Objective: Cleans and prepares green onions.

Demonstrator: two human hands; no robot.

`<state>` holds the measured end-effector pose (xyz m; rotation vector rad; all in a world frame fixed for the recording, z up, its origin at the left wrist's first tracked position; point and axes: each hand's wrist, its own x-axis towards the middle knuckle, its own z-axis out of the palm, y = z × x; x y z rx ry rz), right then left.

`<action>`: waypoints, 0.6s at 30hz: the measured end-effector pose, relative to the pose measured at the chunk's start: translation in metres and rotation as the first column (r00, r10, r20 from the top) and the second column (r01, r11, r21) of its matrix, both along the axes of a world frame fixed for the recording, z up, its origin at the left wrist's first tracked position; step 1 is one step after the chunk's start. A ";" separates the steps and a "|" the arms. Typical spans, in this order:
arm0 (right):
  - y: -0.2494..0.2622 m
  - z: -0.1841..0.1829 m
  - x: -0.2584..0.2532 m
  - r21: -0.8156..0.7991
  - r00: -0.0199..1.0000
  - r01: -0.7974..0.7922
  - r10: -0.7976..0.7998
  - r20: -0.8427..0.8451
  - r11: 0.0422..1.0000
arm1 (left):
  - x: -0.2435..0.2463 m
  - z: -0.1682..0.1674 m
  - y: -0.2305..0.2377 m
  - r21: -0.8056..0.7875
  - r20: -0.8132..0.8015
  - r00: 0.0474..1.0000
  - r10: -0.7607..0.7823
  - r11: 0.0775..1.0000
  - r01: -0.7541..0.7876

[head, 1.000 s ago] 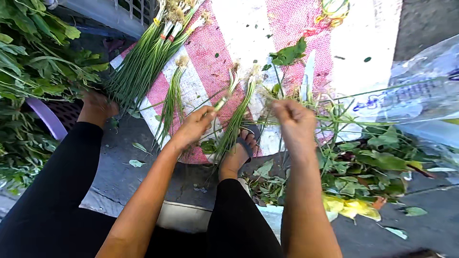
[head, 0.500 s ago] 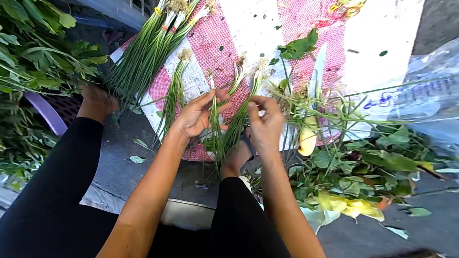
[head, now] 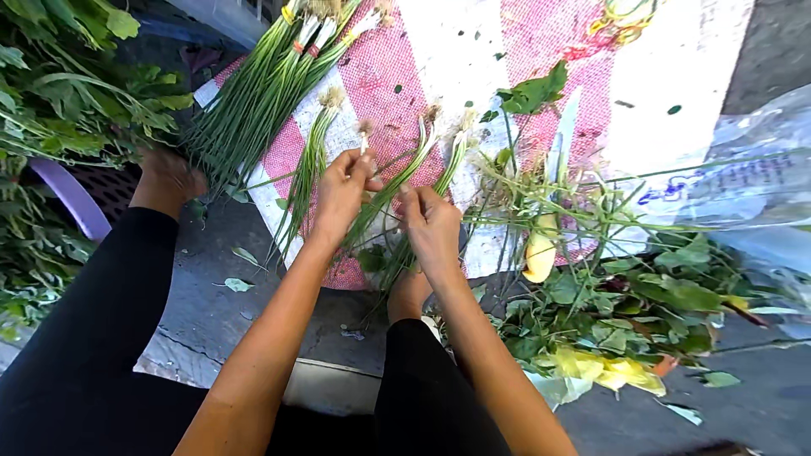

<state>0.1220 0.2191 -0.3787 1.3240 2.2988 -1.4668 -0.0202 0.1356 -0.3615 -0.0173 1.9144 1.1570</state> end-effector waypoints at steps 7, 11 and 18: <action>0.027 -0.034 -0.038 0.123 0.929 -0.003 -0.042 0.367 0.992 | 0.006 -0.025 0.032 -0.270 -0.263 0.883 -0.389 0.908 0.319; 0.011 -0.033 -0.023 0.100 0.970 0.101 -0.120 0.213 0.990 | 0.008 -0.046 0.053 -0.173 -0.202 0.900 -0.386 0.919 0.355; 0.008 -0.013 -0.021 0.219 0.994 -0.068 0.085 -0.067 0.973 | 0.002 -0.042 0.049 0.076 -0.015 0.967 -0.255 0.964 0.255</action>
